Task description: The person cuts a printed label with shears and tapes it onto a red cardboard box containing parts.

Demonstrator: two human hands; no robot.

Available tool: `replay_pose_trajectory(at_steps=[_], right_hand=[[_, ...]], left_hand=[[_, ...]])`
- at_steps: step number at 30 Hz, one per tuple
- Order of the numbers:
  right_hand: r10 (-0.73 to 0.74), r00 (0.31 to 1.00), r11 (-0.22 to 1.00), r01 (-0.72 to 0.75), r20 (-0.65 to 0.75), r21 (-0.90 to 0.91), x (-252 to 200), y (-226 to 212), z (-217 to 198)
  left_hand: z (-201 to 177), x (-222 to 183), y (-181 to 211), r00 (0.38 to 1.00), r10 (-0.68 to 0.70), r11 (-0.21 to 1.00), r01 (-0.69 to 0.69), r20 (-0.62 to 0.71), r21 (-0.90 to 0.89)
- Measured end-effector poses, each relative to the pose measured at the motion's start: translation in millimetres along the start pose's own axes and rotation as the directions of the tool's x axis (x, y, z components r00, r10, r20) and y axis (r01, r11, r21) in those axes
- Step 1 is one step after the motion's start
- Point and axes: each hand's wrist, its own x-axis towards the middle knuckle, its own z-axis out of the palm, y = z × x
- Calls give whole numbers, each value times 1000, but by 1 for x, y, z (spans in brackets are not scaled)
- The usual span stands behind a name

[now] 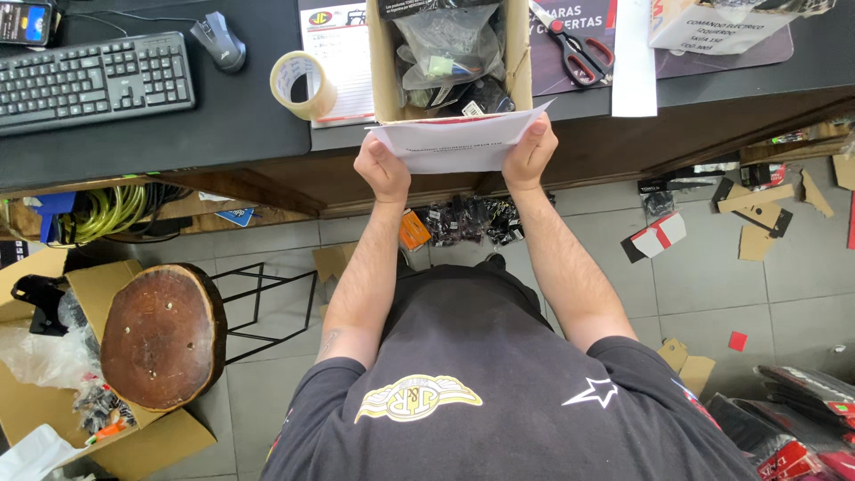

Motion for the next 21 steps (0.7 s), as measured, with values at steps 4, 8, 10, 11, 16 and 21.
replay_pose_trajectory(at_steps=[4, 8, 10, 11, 16, 21], right_hand=[[-30, 999, 999, 29, 29, 32, 5, -6, -1], [-52, 998, 997, 50, 34, 54, 8, -3, 1], [-61, 997, 996, 58, 37, 71, 8, -1, 3], [-68, 997, 994, 65, 40, 86, 8, 0, 4], [-13, 996, 987, -1, 83, 159, -3, 41, 1], [-3, 996, 988, -11, 92, 152, 1, 21, 0]], left_hand=[[1, 4, -5, 998, 49, 998, -48, 49, -30], [3, 1, -21, 996, 63, 998, -61, 62, -34], [4, -3, -30, 997, 59, 998, -58, 53, -33], [4, -5, -35, 998, 54, 998, -53, 44, -31], [8, -7, -46, 999, -1, 993, 4, 32, -117], [9, 4, -16, 999, -23, 992, 28, 35, -125]])
